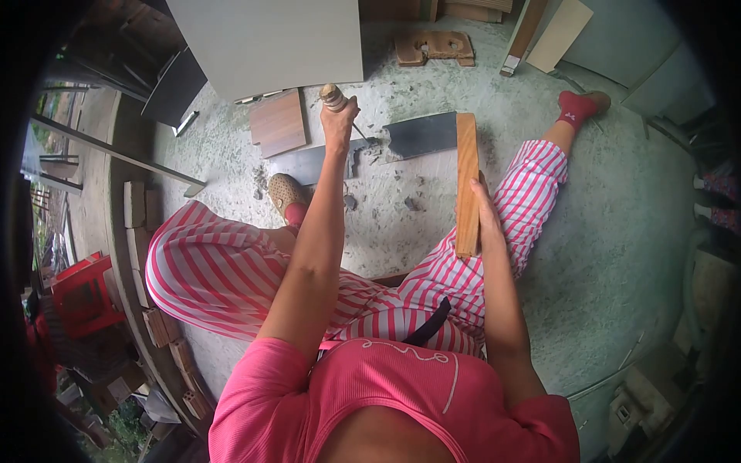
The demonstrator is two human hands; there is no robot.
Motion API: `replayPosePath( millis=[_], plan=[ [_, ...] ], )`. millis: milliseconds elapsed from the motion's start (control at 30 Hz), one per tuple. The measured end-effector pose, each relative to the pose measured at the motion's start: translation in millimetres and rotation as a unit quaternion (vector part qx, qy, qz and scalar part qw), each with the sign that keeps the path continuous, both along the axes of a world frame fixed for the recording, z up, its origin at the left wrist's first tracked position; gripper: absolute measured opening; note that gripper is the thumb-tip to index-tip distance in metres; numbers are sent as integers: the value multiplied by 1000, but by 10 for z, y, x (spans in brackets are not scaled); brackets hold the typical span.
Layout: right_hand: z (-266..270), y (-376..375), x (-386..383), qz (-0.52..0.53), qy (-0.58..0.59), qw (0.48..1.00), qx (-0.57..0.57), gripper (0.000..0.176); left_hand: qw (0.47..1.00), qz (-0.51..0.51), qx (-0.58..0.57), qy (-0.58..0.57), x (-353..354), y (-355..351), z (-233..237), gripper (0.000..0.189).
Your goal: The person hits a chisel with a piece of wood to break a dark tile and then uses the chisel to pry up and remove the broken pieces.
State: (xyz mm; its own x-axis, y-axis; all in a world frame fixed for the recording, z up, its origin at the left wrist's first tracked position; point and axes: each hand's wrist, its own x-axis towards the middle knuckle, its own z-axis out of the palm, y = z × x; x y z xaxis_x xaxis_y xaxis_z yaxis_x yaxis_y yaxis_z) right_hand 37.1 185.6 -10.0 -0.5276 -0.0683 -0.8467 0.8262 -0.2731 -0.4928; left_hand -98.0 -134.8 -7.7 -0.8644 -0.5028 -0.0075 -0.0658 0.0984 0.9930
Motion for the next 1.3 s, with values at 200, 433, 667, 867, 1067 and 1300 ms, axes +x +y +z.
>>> replayPosePath(
  millis=[200, 433, 667, 867, 1067, 1300],
  plan=[
    [-143, 20, 3, 0, 32, 999, -5, 72, 1000, -8, -7, -4, 9, 7, 15, 21],
    [11, -37, 5, 18, 45, 999, -7, 61, 1000, -9, -23, -6, -2, 7, 8, 21],
    [17, -38, -4, 26, 29, 999, 17, 64, 999, -36, -34, -19, 34, 12, 63, 23],
    [-2, -97, 13, 56, 115, 988, 86, 69, 978, -170, -87, -80, 15, 8, 221, 23],
    [832, -471, -328, 211, 234, 942, 117, 79, 990, -107, -78, -41, 21, 27, 83, 28],
    [2574, -1085, -1111, 242, 557, 788, 97, 77, 989, -102, -84, -62, 49, 46, 172, 29]
  ],
)
